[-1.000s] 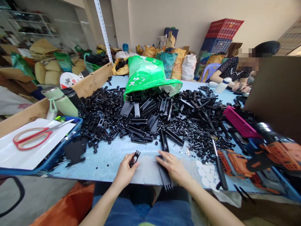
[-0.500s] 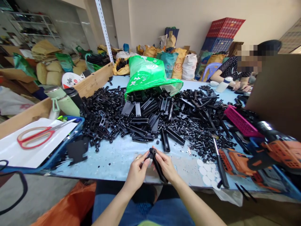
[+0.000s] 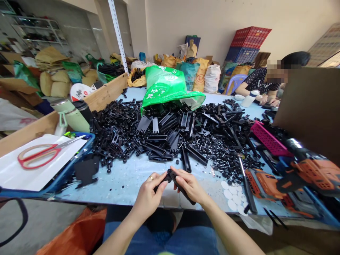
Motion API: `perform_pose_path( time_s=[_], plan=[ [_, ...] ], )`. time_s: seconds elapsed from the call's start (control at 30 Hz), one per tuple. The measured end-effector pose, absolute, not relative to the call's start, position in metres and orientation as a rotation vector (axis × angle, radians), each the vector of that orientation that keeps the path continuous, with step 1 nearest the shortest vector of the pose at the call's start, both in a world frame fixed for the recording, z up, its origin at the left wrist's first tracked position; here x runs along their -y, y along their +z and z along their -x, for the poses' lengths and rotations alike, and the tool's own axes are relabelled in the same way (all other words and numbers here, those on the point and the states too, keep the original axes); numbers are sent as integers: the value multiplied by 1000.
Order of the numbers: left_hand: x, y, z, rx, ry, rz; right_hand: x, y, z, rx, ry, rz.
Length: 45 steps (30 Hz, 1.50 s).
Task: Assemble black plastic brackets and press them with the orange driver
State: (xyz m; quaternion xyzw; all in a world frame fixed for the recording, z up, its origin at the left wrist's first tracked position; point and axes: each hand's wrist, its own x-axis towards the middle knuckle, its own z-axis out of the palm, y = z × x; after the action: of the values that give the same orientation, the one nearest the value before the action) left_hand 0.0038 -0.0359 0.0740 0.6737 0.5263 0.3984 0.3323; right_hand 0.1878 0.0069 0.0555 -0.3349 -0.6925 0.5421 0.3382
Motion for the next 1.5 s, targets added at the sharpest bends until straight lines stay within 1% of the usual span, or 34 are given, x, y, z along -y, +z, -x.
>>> perform_pose_path(
  time_s=[0.1, 0.2, 0.33, 0.4, 0.53, 0.6, 0.63, 0.7, 0.77, 0.8, 0.83, 0.93, 0.97, 1.03, 1.13, 1.2, 1.4, 1.5],
  plan=[
    [39, 76, -7, -1443, 1064, -1762, -9, 58, -192, 1962, 1267, 856],
    [41, 75, -17, -1467, 1153, -1740, -7, 62, -189, 1987, 1170, 848],
    [40, 75, -33, -1511, 1459, -1561, 8, 63, -170, 1825, 1094, 849],
    [38, 75, -37, -1501, 1536, -1498, 17, 60, -159, 1737, 1043, 896],
    [33, 66, -31, -1390, 1441, -1557, 23, 48, -149, 1687, 1041, 981],
    [32, 53, -27, -1411, 1369, -1427, 13, 43, -154, 1814, 1022, 1032],
    [33, 46, -26, -1436, 1324, -1310, 5, 42, -159, 1913, 956, 1080],
    [34, 31, -23, -1473, 1249, -1054, -14, 42, -173, 2067, 700, 1243],
    [36, 22, -23, -1480, 1248, -892, -31, 44, -187, 2064, 470, 1416],
    [37, 21, -24, -1473, 1279, -857, -35, 45, -192, 2028, 463, 1451],
    [38, 21, -25, -1461, 1312, -847, -38, 47, -194, 1999, 554, 1436],
    [40, 30, -30, -1447, 1362, -960, -31, 48, -187, 1889, 1143, 1184],
    [42, 33, -31, -1459, 1360, -1067, -26, 48, -181, 1806, 1311, 1119],
    [46, 37, -31, -1507, 1341, -1368, -17, 49, -168, 1572, 1506, 1100],
    [51, 36, -25, -1547, 1288, -1817, -10, 51, -154, 1217, 1603, 1156],
    [53, 35, -19, -1557, 1264, -1994, -8, 54, -151, 1106, 1619, 1155],
    [49, 42, -7, -1413, 1210, -2278, -8, 54, -156, 1146, 1622, 1127],
    [48, 44, -10, -1489, 1183, -2302, -5, 54, -151, 1184, 1590, 1142]
  ],
)
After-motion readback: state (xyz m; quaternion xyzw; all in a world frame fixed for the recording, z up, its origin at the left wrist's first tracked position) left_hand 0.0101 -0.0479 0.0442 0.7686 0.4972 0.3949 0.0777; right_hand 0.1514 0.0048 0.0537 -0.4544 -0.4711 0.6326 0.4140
